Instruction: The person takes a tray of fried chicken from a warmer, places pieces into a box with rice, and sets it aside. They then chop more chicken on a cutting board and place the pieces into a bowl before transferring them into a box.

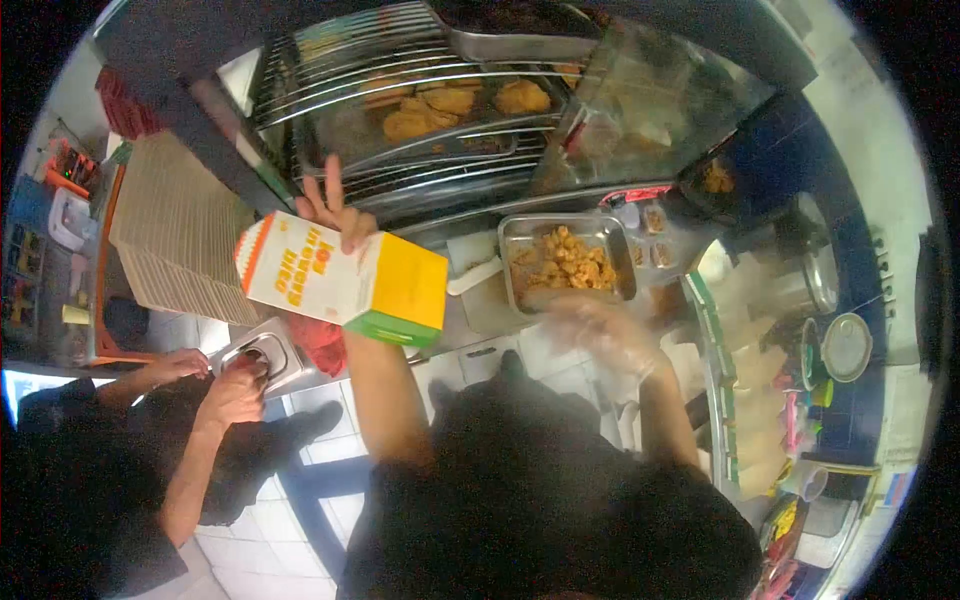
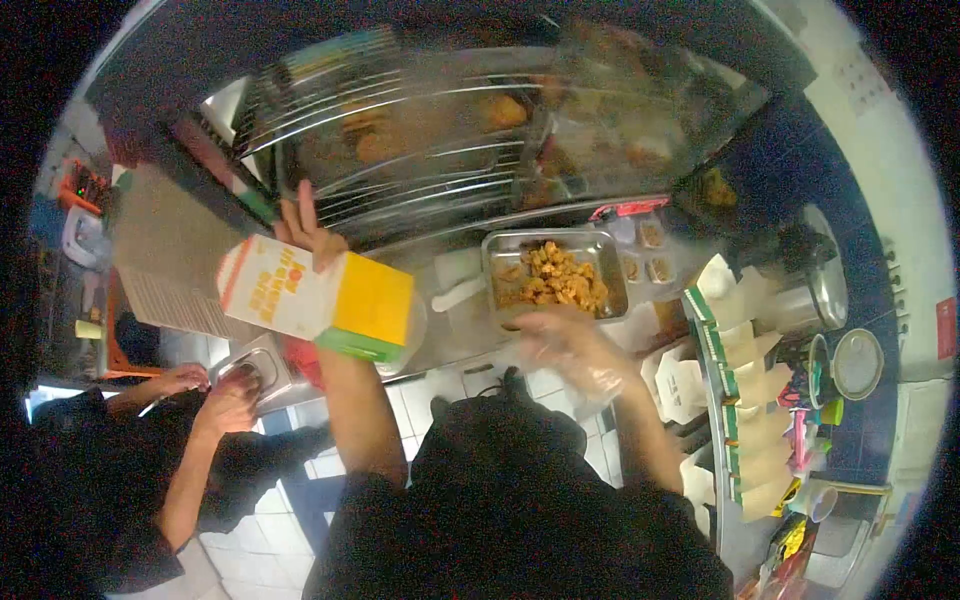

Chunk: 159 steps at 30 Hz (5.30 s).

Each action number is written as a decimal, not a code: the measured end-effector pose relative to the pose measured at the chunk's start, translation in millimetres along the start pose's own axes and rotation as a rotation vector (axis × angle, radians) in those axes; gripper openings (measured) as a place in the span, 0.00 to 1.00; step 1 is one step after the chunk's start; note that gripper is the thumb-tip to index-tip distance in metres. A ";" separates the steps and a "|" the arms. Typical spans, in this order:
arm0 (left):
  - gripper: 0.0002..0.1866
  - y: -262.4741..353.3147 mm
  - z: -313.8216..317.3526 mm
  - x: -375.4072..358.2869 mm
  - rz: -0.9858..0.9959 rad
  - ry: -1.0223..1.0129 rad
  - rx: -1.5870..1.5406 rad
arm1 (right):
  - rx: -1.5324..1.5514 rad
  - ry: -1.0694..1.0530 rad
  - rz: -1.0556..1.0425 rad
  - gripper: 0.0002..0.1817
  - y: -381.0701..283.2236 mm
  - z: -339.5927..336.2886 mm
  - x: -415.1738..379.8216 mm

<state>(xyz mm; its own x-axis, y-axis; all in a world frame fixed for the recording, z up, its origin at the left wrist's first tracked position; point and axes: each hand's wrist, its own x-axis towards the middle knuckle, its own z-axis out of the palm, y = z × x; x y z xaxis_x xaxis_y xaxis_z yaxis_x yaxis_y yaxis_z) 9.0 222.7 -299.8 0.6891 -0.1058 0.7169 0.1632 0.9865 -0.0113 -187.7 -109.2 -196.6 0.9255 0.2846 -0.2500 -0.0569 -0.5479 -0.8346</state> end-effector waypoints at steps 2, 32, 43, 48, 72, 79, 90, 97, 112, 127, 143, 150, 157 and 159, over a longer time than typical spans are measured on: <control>0.26 5.1 -1.9 2.0 0.027 0.104 0.192 | -0.302 0.232 0.051 0.22 69.7 -23.1 -5.5; 0.31 -117.4 97.2 -227.1 -0.160 0.923 0.198 | 0.423 0.348 0.074 0.31 230.4 -128.1 83.0; 0.26 -119.0 104.5 -202.8 -0.195 1.078 0.270 | 0.872 0.364 0.170 0.26 223.3 -95.8 110.2; 0.25 -126.1 119.0 -193.4 -0.104 1.146 0.363 | 0.622 0.315 0.030 0.27 207.0 -78.1 124.1; 0.27 -114.9 110.8 -234.3 -0.082 0.970 0.406 | -0.695 -0.081 0.085 0.21 167.0 -85.7 106.8; 0.25 -122.8 109.2 -239.0 -0.160 1.045 0.547 | -0.653 0.066 0.120 0.18 188.5 -94.4 147.7; 0.06 -151.4 164.5 -229.3 -0.539 1.279 0.865 | -0.708 0.079 0.230 0.18 220.5 -85.4 164.7; 0.10 -139.1 159.4 -213.5 -0.289 1.560 1.099 | 0.952 0.378 0.268 0.17 206.9 -95.6 106.1; 0.16 -66.6 181.0 -227.5 0.026 1.659 1.322 | -0.020 0.476 -0.116 0.14 231.7 -68.5 117.1; 0.16 -64.5 184.8 -240.4 0.103 1.607 1.246 | -0.558 0.005 -0.459 0.15 28.5 124.9 169.2; 0.18 -43.1 194.5 -248.1 0.038 1.694 1.331 | 0.645 0.171 0.046 0.29 236.1 -73.7 90.9; 0.15 -51.9 200.5 -238.0 -0.038 1.677 1.287 | 0.917 0.228 0.185 0.22 126.5 -27.0 87.1; 0.14 -33.2 193.9 -252.4 0.057 1.618 1.196 | -0.254 -0.084 -0.247 0.16 38.7 128.6 152.0; 0.16 -19.9 189.6 -271.6 -0.010 1.623 1.377 | -0.597 -0.150 -0.230 0.19 -7.7 149.7 161.9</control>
<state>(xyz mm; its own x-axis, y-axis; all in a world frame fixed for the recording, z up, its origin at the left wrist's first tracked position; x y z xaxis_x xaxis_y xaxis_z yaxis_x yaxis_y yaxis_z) -315.2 255.4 -362.1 0.6588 0.6475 -0.3831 0.1974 0.3426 0.9185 -93.5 58.8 -304.1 0.8244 0.5296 -0.1997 0.3938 -0.7902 -0.4696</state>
